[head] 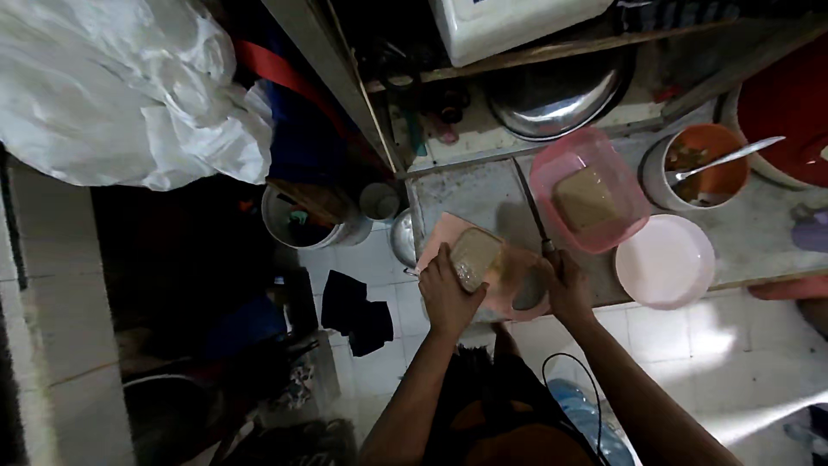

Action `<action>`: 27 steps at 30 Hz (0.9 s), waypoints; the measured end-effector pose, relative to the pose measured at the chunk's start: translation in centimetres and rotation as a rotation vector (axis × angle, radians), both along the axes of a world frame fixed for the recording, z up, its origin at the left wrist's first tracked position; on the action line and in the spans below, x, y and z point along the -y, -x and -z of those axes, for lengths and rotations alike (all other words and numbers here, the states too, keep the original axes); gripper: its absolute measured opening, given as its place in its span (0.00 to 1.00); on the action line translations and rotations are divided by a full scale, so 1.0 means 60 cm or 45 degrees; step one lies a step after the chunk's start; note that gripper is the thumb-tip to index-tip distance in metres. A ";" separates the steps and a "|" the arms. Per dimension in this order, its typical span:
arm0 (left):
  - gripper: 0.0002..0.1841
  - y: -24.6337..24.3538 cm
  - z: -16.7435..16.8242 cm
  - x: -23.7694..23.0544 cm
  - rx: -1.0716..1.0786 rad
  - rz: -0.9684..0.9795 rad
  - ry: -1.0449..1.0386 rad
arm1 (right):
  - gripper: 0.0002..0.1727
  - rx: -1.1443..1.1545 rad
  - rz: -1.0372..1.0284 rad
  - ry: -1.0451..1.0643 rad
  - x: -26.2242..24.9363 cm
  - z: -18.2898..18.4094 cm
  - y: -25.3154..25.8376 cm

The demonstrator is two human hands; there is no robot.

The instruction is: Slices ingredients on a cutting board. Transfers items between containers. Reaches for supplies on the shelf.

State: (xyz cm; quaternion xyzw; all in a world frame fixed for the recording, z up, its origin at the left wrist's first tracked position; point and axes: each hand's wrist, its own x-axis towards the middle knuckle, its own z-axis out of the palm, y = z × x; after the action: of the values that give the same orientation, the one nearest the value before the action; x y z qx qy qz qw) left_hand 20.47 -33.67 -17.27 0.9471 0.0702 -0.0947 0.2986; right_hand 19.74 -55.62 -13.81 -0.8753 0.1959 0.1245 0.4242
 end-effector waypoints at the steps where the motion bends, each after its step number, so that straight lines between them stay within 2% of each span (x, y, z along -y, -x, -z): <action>1: 0.58 0.004 0.004 0.003 0.026 -0.023 0.011 | 0.21 0.026 -0.053 -0.082 0.001 -0.002 0.016; 3: 0.53 0.008 0.010 0.001 0.066 -0.017 0.047 | 0.24 0.009 -0.151 -0.234 0.003 -0.003 0.049; 5: 0.51 0.008 0.010 -0.006 0.040 0.032 0.077 | 0.23 -0.082 -0.245 -0.279 0.004 -0.011 0.074; 8: 0.52 0.008 0.009 -0.014 0.042 0.082 0.072 | 0.23 -0.124 -0.396 -0.125 -0.006 -0.023 0.087; 11: 0.61 0.020 -0.002 -0.024 -0.008 0.024 0.062 | 0.26 -0.088 -0.558 0.095 -0.017 -0.029 0.086; 13: 0.64 0.030 -0.004 -0.028 0.006 -0.027 0.043 | 0.25 -0.068 -0.623 0.191 -0.021 -0.027 0.082; 17: 0.58 0.030 -0.005 -0.016 0.055 0.026 -0.014 | 0.24 -0.017 -0.674 0.299 -0.025 -0.017 0.085; 22: 0.52 0.007 0.000 0.006 0.082 0.080 -0.085 | 0.25 -0.109 -0.677 0.306 -0.029 -0.024 0.084; 27: 0.50 0.003 -0.005 0.007 0.052 0.078 -0.104 | 0.25 -0.083 -0.692 0.300 -0.031 -0.021 0.087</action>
State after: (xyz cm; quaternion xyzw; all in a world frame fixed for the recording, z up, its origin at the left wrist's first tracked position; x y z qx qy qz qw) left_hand 20.30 -34.11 -16.94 0.9618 0.0390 -0.0817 0.2582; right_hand 14.49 -53.73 -12.56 -0.9345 -0.0189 0.2378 0.2643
